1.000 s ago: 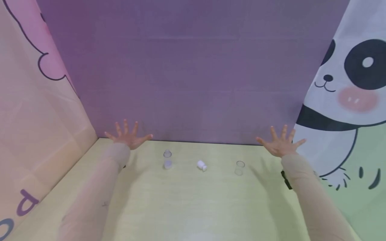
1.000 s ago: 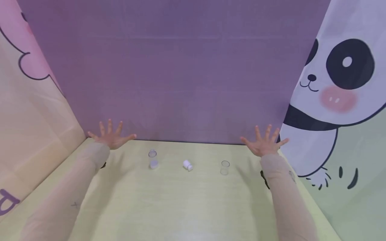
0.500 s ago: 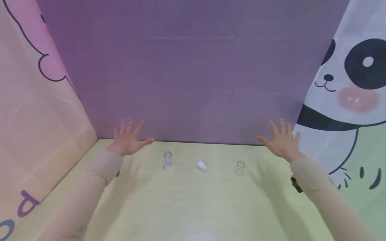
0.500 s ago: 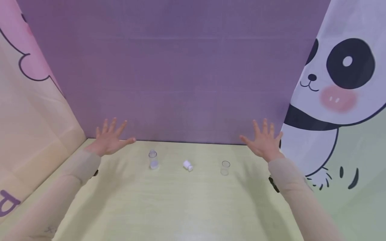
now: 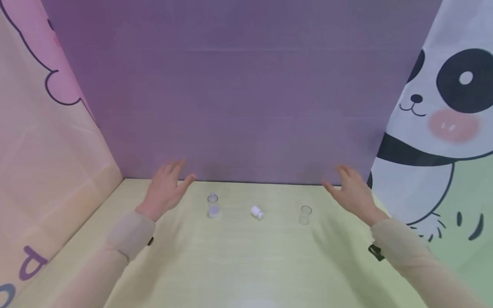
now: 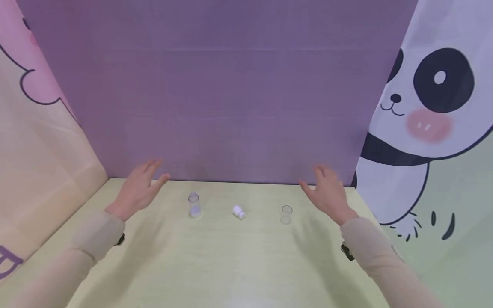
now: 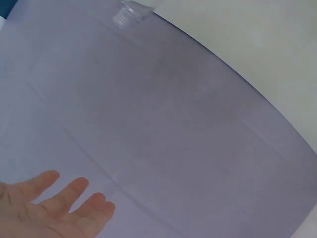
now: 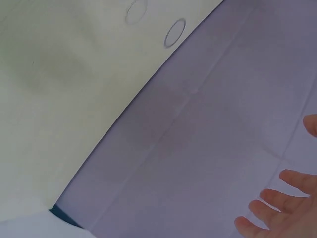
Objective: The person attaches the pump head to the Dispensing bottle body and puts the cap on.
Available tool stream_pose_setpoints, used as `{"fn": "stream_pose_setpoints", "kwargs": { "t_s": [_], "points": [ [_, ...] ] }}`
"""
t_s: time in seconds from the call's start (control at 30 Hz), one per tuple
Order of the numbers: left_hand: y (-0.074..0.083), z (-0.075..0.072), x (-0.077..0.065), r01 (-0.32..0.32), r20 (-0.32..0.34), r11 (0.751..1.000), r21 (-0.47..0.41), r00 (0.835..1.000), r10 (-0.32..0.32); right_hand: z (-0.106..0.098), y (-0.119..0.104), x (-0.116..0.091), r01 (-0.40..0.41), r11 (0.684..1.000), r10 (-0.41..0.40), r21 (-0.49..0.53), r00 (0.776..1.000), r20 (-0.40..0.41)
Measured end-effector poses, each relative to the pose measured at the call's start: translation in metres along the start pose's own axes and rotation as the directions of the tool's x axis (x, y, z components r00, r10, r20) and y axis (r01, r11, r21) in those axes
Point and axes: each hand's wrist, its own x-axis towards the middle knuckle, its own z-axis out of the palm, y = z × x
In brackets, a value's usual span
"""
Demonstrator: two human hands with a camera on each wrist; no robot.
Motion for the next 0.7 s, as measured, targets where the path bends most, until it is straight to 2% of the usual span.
{"fn": "stream_pose_setpoints", "kwargs": {
  "t_s": [0.13,0.23,0.37,0.5,0.7],
  "points": [
    [0.006,0.003,-0.009,0.009,-0.052,1.0,-0.028,0.999,-0.01,0.006,-0.007,-0.005,0.016,0.999,-0.016,0.044,1.0,-0.003],
    [0.008,0.008,-0.014,-0.014,-0.097,1.0,-0.025,0.995,0.012,0.012,-0.012,-0.011,0.029,0.997,-0.028,0.068,0.999,-0.02],
    [0.006,0.017,-0.022,-0.057,-0.153,0.997,-0.045,0.987,0.049,0.022,-0.019,-0.02,0.073,0.993,-0.066,0.09,0.994,-0.082],
    [0.003,0.027,-0.03,-0.061,-0.172,0.995,-0.085,0.984,0.046,0.033,-0.024,-0.028,0.125,0.987,-0.111,0.102,0.984,-0.136],
    [0.001,0.041,-0.038,-0.06,-0.16,0.989,-0.136,0.986,0.038,0.046,-0.028,-0.037,0.146,0.982,-0.125,0.118,0.978,-0.165]
  ]
}}
